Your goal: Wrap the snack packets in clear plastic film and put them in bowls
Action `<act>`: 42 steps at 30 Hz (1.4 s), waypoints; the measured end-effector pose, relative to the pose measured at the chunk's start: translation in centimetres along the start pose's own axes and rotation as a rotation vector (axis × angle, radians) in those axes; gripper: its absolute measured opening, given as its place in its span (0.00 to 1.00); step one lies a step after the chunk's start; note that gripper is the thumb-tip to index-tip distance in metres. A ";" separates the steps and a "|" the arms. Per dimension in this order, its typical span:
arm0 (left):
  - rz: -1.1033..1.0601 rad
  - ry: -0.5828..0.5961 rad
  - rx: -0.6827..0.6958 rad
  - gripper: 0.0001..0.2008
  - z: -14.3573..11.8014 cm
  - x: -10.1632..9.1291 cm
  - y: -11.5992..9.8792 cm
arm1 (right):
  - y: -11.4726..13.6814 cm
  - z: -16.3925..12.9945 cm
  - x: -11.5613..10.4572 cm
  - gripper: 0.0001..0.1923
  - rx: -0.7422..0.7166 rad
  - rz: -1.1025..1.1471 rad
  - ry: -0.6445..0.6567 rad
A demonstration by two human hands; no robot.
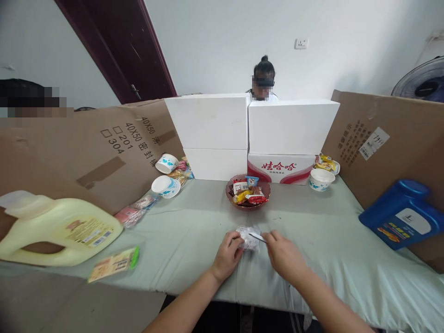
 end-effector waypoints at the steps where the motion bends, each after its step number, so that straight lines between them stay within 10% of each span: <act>1: -0.011 -0.011 -0.023 0.12 -0.1 0.0 0.2 | 1.0 1.3 0.2 0.20 -0.018 -0.048 0.014; 5: -0.066 -0.044 -0.071 0.16 -0.4 -0.1 0.9 | 1.1 2.4 1.2 0.24 -0.026 -0.153 0.069; 14: -0.178 0.026 -0.123 0.06 0.6 -0.3 1.1 | -9.2 -9.2 1.7 0.16 0.283 -0.221 -0.106; 22: -0.221 0.057 -0.148 0.10 0.6 -0.4 1.2 | 0.8 1.0 3.2 0.40 0.068 0.280 -0.398; 24: -0.246 0.095 -0.160 0.11 0.7 -0.3 1.1 | 1.6 2.9 3.9 0.33 0.091 0.355 -0.413; 28: -0.456 0.018 -0.415 0.05 0.8 -0.6 3.2 | -1.0 2.0 4.9 0.14 0.244 0.414 -0.472; 36: -0.616 -0.195 -0.691 0.06 0.2 -0.4 7.2 | -5.5 -5.4 2.9 0.19 0.590 0.289 -0.653; 42: -0.688 -0.083 -0.679 0.14 0.4 -0.2 5.9 | 4.1 0.0 1.3 0.10 -0.045 0.225 -0.498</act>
Point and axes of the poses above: each hand's wrist, its own z-axis towards the middle knuckle, its own x-axis out of the palm, y = z × x, the point moved 5 cm from there along z, towards the middle knuckle, and after that the axes turned 15 degrees about -x, right-handed, at the moved point
